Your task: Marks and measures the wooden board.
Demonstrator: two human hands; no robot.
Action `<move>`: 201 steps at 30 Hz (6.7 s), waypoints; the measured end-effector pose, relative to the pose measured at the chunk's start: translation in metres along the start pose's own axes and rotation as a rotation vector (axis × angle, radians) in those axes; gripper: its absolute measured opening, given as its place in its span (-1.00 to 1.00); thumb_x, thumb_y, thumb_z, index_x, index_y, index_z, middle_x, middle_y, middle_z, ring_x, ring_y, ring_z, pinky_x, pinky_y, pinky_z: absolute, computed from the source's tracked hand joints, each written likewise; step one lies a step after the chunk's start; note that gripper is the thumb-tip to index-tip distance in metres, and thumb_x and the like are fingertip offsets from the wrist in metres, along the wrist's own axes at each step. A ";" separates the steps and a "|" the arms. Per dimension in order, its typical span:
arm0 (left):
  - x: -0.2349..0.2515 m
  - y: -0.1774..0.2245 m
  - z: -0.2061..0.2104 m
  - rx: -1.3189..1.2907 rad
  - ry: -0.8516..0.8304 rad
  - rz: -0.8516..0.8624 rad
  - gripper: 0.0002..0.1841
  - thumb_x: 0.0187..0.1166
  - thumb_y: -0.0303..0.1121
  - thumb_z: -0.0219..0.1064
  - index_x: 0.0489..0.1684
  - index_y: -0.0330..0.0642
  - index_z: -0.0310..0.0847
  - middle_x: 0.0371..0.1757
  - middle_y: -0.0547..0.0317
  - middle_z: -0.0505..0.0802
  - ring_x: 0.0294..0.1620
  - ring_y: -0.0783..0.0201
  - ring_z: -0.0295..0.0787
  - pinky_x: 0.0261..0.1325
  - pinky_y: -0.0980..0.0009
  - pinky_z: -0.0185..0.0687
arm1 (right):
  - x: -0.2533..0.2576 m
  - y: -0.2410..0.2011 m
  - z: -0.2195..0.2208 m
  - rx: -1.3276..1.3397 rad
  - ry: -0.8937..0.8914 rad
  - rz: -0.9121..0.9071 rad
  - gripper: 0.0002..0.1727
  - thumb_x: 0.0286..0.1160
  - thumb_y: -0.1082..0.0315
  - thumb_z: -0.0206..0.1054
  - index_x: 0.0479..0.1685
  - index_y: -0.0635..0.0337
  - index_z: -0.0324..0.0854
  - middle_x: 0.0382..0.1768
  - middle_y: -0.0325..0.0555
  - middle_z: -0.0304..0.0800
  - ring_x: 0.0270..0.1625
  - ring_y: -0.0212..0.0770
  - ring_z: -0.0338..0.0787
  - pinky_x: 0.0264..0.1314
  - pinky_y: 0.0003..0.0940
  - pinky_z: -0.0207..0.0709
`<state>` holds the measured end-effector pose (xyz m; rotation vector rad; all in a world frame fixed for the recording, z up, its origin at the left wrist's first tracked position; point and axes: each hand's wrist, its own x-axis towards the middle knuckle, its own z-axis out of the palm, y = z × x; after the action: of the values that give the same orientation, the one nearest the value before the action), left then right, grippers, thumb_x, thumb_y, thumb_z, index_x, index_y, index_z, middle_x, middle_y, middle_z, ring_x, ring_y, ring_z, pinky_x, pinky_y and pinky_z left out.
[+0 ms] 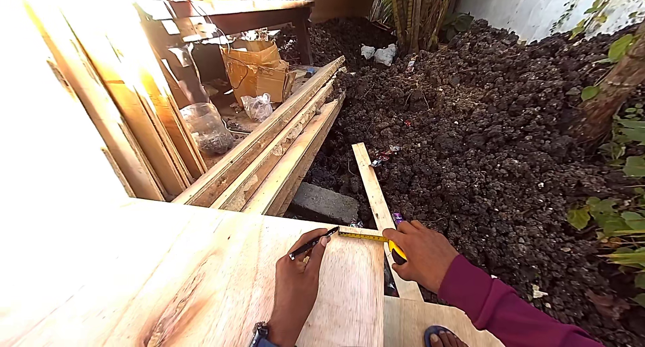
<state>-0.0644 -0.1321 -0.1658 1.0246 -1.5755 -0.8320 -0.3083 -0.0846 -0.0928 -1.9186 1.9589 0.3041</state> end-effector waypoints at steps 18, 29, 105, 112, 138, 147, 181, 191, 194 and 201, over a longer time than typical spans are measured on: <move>-0.001 0.000 0.001 -0.032 0.004 0.041 -0.77 0.64 -0.31 0.33 0.07 -0.15 0.84 -0.02 0.20 0.96 0.00 0.25 0.93 0.11 0.37 0.88 | -0.002 -0.001 -0.001 0.005 0.005 -0.002 -0.26 0.42 0.03 0.48 0.69 -0.25 0.42 0.43 -0.02 0.58 0.51 0.13 0.54 0.31 0.11 0.58; 0.000 0.002 0.001 0.024 -0.009 0.037 -0.78 0.64 -0.30 0.31 0.04 -0.11 0.83 -0.03 0.27 0.94 -0.03 0.33 0.91 0.09 0.42 0.86 | -0.001 -0.001 0.000 0.005 0.005 0.000 -0.26 0.41 0.03 0.49 0.69 -0.26 0.44 0.43 -0.03 0.58 0.52 0.13 0.53 0.30 0.10 0.58; -0.008 0.008 0.017 0.010 -0.135 0.096 -0.75 0.66 -0.25 0.24 0.01 -0.09 0.83 -0.10 0.29 0.93 -0.10 0.29 0.91 0.02 0.38 0.87 | -0.018 0.020 -0.019 0.199 0.260 0.081 -0.28 0.28 -0.09 0.60 0.55 -0.28 0.58 0.19 -0.17 0.72 0.29 -0.08 0.70 0.17 -0.06 0.66; -0.012 0.009 0.020 0.062 -0.130 0.144 -0.76 0.66 -0.22 0.27 0.01 -0.06 0.83 -0.09 0.33 0.93 -0.06 0.37 0.89 0.06 0.44 0.84 | -0.019 0.020 -0.019 0.202 0.267 0.082 -0.29 0.28 -0.08 0.60 0.54 -0.29 0.59 0.20 -0.17 0.73 0.30 -0.08 0.70 0.17 -0.05 0.66; -0.015 0.016 0.026 0.074 -0.098 0.171 -0.76 0.66 -0.25 0.25 0.00 -0.10 0.83 -0.11 0.32 0.92 -0.10 0.39 0.88 0.04 0.46 0.83 | -0.020 0.021 -0.020 0.200 0.268 0.085 -0.30 0.30 -0.07 0.59 0.54 -0.29 0.58 0.22 -0.16 0.73 0.31 -0.07 0.70 0.15 -0.06 0.67; -0.016 0.018 0.029 0.068 -0.133 0.166 -0.76 0.66 -0.24 0.25 -0.01 -0.10 0.83 -0.10 0.31 0.92 -0.09 0.39 0.88 0.05 0.47 0.82 | -0.021 0.022 -0.020 0.207 0.259 0.085 -0.30 0.30 -0.07 0.58 0.55 -0.29 0.58 0.23 -0.16 0.72 0.33 -0.06 0.69 0.17 -0.05 0.67; -0.020 0.023 0.042 -0.120 -0.279 0.104 -0.76 0.69 -0.30 0.31 0.10 -0.17 0.83 0.05 0.15 0.93 0.08 0.22 0.90 0.22 0.35 0.84 | -0.024 0.020 -0.022 0.207 0.253 0.083 -0.27 0.30 -0.09 0.58 0.58 -0.29 0.56 0.23 -0.16 0.71 0.33 -0.08 0.68 0.19 -0.07 0.65; -0.019 0.024 0.040 -0.116 -0.246 0.104 -0.77 0.67 -0.28 0.31 0.05 -0.16 0.83 -0.03 0.18 0.94 0.01 0.25 0.90 0.15 0.38 0.83 | -0.026 0.023 -0.021 0.218 0.264 0.080 -0.29 0.31 -0.07 0.58 0.57 -0.27 0.57 0.21 -0.16 0.72 0.33 -0.07 0.69 0.18 -0.06 0.65; -0.019 0.023 0.040 -0.118 -0.259 0.098 -0.76 0.68 -0.28 0.31 0.07 -0.17 0.83 -0.01 0.17 0.94 0.03 0.24 0.90 0.17 0.37 0.83 | -0.026 0.023 -0.022 0.218 0.262 0.081 -0.30 0.31 -0.06 0.58 0.56 -0.27 0.57 0.21 -0.16 0.72 0.32 -0.06 0.69 0.17 -0.06 0.66; -0.019 0.022 0.041 -0.134 -0.282 0.094 -0.76 0.69 -0.30 0.31 0.10 -0.19 0.83 0.05 0.14 0.93 0.08 0.19 0.90 0.21 0.34 0.84 | -0.024 0.021 -0.021 0.204 0.256 0.081 -0.29 0.31 -0.10 0.58 0.56 -0.29 0.57 0.22 -0.16 0.71 0.32 -0.07 0.69 0.18 -0.07 0.66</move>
<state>-0.1067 -0.1056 -0.1622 0.7554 -1.7629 -1.0363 -0.3316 -0.0708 -0.0660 -1.8229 2.1386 -0.1243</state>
